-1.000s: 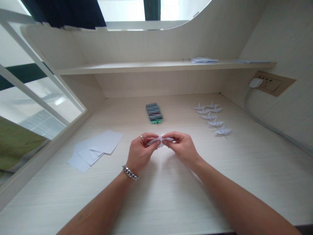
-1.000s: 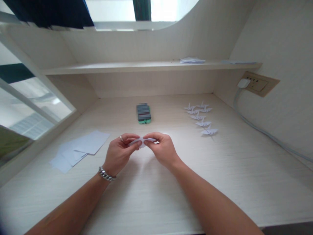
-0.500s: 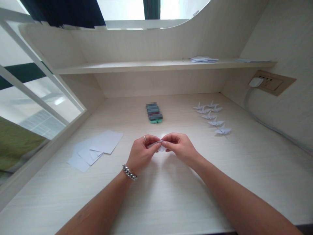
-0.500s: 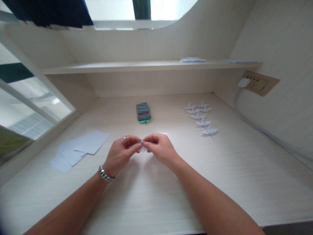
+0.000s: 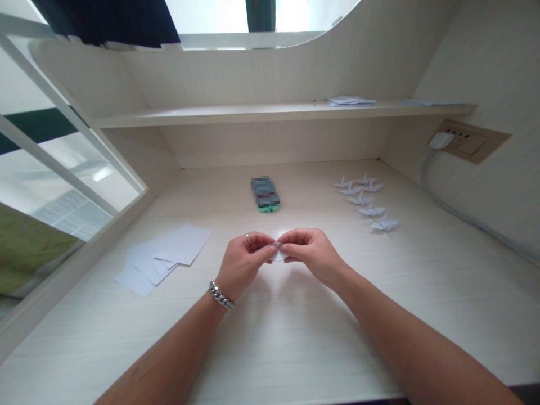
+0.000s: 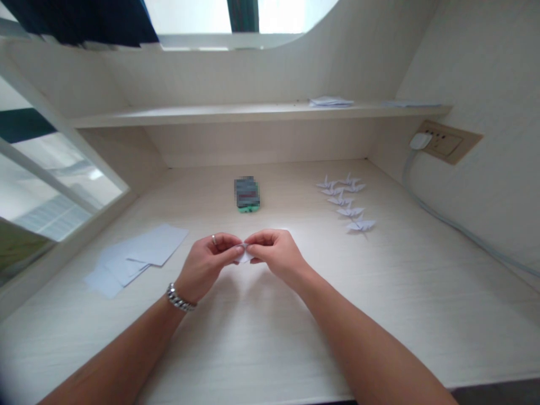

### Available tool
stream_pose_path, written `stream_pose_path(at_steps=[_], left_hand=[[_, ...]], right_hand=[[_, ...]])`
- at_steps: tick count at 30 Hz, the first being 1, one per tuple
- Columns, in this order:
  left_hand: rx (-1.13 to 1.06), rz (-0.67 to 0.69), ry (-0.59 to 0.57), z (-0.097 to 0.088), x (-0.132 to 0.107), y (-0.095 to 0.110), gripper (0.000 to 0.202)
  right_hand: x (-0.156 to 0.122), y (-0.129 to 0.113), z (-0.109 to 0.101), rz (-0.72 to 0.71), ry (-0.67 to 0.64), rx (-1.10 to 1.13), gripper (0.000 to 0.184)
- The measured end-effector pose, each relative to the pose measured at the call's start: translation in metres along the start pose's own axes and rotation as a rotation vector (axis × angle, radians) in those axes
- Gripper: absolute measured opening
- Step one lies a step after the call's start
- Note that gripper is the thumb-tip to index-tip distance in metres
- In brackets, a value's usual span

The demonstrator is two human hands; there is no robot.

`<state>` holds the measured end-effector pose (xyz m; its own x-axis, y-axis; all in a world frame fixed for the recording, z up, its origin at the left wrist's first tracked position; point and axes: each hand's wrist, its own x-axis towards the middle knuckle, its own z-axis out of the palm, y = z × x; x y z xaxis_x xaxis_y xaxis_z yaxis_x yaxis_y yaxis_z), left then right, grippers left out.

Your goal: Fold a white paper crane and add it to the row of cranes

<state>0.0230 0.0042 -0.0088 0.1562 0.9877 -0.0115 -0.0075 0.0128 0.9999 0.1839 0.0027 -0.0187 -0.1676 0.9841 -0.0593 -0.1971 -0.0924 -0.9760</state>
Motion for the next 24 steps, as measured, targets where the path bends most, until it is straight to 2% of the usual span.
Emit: stream_pose_path(at_steps=[8,18,24], left_hand=[[-0.011,-0.004,-0.017,-0.002,0.0013,-0.0009,0.017],[-0.046,0.019,-0.029,-0.0012,0.0016,-0.0023,0.007],[0.042,0.044,-0.011,-0.0013,-0.0003,0.0013,0.003]], right_hand=[[0.0,-0.0001,0.0003,-0.019,0.012,-0.011,0.013],[-0.0019,-0.0018,0.0008,0.06,0.0,0.115,0.016],[-0.0019,-0.0023,0.0001,0.071,-0.049,0.142,0.023]])
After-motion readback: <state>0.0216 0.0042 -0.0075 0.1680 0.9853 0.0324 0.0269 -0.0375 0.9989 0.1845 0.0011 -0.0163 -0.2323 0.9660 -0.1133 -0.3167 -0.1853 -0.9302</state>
